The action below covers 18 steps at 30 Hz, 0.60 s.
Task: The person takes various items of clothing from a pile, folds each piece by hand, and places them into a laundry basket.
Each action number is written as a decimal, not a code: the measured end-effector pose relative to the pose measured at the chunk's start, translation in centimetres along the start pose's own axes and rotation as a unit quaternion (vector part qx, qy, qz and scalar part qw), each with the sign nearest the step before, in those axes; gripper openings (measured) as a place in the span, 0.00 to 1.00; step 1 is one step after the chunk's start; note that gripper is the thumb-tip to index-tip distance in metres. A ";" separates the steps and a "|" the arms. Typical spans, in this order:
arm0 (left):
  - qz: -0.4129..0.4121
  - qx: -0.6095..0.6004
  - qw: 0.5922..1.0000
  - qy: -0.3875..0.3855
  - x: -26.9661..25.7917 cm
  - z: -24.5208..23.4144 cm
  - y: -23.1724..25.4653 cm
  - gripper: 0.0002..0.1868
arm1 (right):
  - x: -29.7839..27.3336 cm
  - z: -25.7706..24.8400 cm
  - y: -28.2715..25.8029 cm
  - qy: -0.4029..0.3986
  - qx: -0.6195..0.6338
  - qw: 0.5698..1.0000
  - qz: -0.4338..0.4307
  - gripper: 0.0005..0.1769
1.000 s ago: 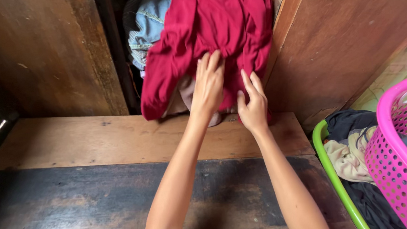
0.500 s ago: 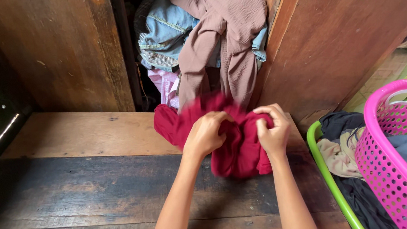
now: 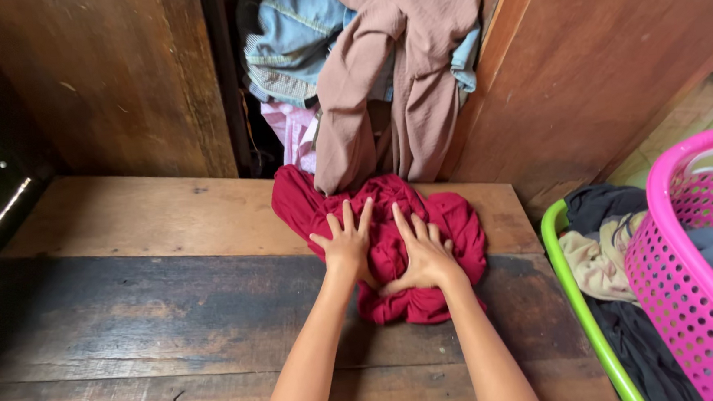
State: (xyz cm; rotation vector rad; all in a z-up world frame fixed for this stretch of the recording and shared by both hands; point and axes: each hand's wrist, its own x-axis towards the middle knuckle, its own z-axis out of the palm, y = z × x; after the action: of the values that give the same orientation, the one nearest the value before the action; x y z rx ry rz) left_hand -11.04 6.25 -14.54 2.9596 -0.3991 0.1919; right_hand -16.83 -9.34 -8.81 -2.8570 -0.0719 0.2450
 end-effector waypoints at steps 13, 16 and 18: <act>0.135 -0.107 0.983 0.058 -0.4 1.9 2.4 0.16 | -2.5 4.0 4.1 0.297 0.097 0.942 -0.126 0.15; 0.173 -0.168 0.961 0.133 -2.2 -0.6 4.5 0.18 | -5.7 2.1 3.9 0.360 0.088 0.918 -0.145 0.13; 0.191 -0.223 0.943 0.159 -3.3 -2.6 6.4 0.21 | -7.9 -0.5 4.3 0.394 0.063 0.906 -0.144 0.12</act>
State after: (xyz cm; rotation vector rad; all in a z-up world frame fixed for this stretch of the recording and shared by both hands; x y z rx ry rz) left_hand -16.21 1.41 -11.68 2.3312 -0.8386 0.5358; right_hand -24.38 -14.20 -8.25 -2.5461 -0.2951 -0.9190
